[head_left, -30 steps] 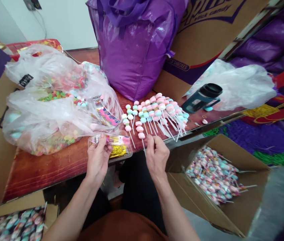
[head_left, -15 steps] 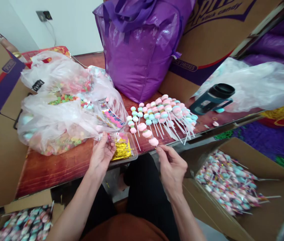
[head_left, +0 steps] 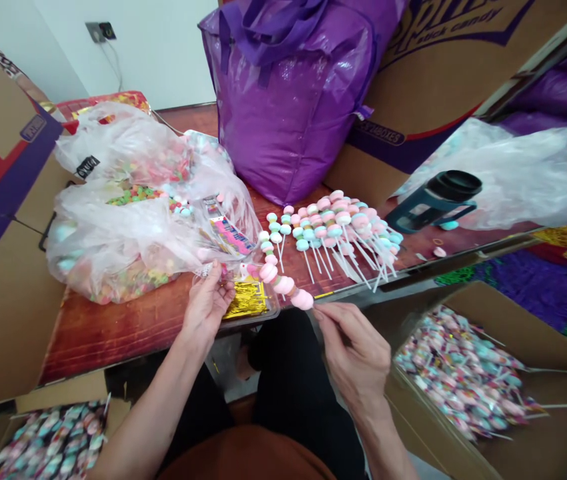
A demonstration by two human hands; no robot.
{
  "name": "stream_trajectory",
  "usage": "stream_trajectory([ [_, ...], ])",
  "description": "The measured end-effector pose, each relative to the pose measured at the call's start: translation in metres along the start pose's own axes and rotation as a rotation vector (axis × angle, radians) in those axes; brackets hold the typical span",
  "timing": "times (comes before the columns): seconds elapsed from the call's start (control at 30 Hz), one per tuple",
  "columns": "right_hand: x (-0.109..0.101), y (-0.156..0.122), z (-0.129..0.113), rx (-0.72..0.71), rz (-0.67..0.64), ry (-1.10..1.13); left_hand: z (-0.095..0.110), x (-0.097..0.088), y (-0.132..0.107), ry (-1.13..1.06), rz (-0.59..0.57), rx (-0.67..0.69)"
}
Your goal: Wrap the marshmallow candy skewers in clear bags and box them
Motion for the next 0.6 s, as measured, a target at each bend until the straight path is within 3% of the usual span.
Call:
stream_trajectory([
  [0.2,-0.003,0.0,-0.002,-0.108,-0.029,-0.108,-0.002,-0.004,0.003,0.044,-0.013,0.078],
  [0.43,0.003,-0.004,-0.009,0.119,-0.119,0.125,-0.01,0.001,0.001,-0.037,0.004,0.29],
  [0.6,0.005,-0.005,-0.011,0.097,-0.119,0.114,-0.01,0.004,0.001,-0.016,-0.005,0.363],
])
Point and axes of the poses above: each hand's wrist, its own y-axis towards the middle knuckle, its own x-axis out of the palm, z = x × y, the point moved 2 cm from there along y, towards the middle knuckle, and after that the axes turned 9 degrees about -z, right-handed, at the moved point
